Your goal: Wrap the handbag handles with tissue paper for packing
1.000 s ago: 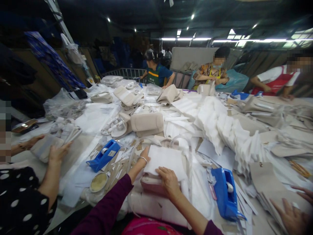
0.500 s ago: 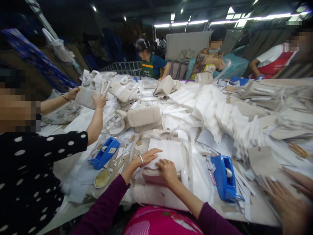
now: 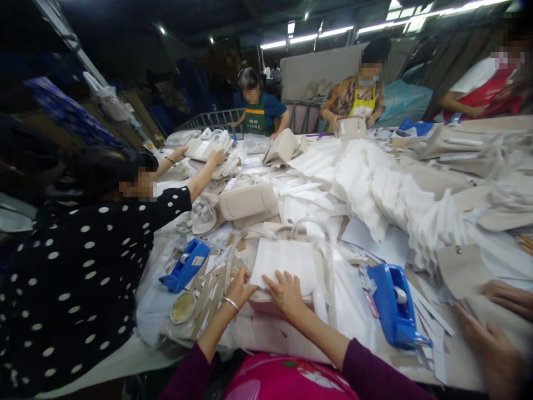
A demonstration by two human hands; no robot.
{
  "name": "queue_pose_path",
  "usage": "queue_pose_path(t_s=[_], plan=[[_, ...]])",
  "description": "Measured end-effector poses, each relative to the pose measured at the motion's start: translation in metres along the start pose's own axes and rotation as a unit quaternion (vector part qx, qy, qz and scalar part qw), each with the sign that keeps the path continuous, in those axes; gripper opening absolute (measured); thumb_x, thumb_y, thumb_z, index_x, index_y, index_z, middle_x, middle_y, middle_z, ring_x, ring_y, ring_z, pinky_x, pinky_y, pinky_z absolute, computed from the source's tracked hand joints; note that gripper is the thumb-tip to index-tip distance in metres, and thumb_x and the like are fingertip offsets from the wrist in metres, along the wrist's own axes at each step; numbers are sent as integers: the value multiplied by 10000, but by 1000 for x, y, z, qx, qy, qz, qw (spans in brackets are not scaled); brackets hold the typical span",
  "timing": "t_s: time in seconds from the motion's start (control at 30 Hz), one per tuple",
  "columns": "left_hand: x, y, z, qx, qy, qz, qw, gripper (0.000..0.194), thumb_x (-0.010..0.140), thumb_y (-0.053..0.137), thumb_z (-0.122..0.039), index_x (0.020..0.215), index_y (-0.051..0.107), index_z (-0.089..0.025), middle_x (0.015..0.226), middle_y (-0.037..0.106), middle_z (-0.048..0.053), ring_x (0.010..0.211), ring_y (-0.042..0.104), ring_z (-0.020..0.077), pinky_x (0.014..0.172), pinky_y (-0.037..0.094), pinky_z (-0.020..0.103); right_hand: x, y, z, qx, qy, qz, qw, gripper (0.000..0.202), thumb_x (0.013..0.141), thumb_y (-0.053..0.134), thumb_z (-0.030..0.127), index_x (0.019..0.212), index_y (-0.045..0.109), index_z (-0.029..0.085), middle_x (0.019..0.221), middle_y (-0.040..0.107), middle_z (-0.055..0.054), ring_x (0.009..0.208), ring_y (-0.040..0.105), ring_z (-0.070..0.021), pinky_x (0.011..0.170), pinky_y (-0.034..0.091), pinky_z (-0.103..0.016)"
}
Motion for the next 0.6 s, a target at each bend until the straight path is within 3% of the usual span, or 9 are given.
queue_pose_path(t_s=[0.1, 0.17, 0.27, 0.37, 0.5, 0.6], plan=[[-10, 5, -9, 58, 16, -56, 997, 215, 730, 574, -215, 906, 452, -223, 858, 573, 31, 786, 573, 192, 739, 498, 352, 1, 2, 1, 11, 17, 3, 1000, 381, 916, 406, 390, 1293, 442, 440, 1279, 513, -72, 1148, 432, -301, 900, 333, -515], [-20, 8, -12, 117, 65, -81, 988, 232, 770, 544, -205, 988, 462, -203, 920, 590, 57, 859, 585, 216, 785, 494, 378, 2, 1, 1, 21, 25, 6, 999, 373, 920, 396, 390, 1286, 454, 434, 1275, 515, -76, 1149, 430, -302, 900, 332, -524], [-33, 12, -14, 224, 177, -91, 954, 270, 823, 486, -169, 1093, 477, -172, 1021, 604, 96, 996, 565, 252, 887, 449, 433, 2, -1, 2, 32, 37, 8, 999, 360, 919, 396, 396, 1269, 475, 429, 1281, 508, -75, 1156, 422, -301, 909, 321, -535], [-40, 13, -13, 295, 242, -96, 919, 310, 845, 468, -148, 1154, 479, -166, 1027, 613, 101, 994, 564, 248, 874, 446, 426, 2, -3, 3, 35, 40, 20, 998, 363, 918, 390, 407, 1271, 471, 434, 1321, 472, -80, 1188, 395, -318, 921, 295, -565], [-40, 13, -15, 325, 278, -100, 898, 292, 851, 473, -154, 1140, 516, -141, 994, 612, 109, 957, 566, 237, 842, 457, 403, 2, -3, 5, 43, 45, 49, 997, 387, 913, 378, 430, 1296, 436, 446, 1385, 410, -95, 1240, 344, -363, 922, 253, -620], [-36, 10, -17, 325, 258, -76, 907, 244, 849, 462, -164, 1070, 562, -144, 999, 600, 118, 961, 559, 244, 843, 461, 405, 2, -4, 6, 53, 45, 63, 996, 403, 912, 372, 430, 1312, 414, 445, 1424, 366, -102, 1272, 306, -394, 927, 204, -666]])
Point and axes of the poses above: each hand's wrist, its own x-axis towards the middle knuckle, its own y-axis out of the palm, z = x × y, the point moved 1 cm from there along x, towards the middle knuckle
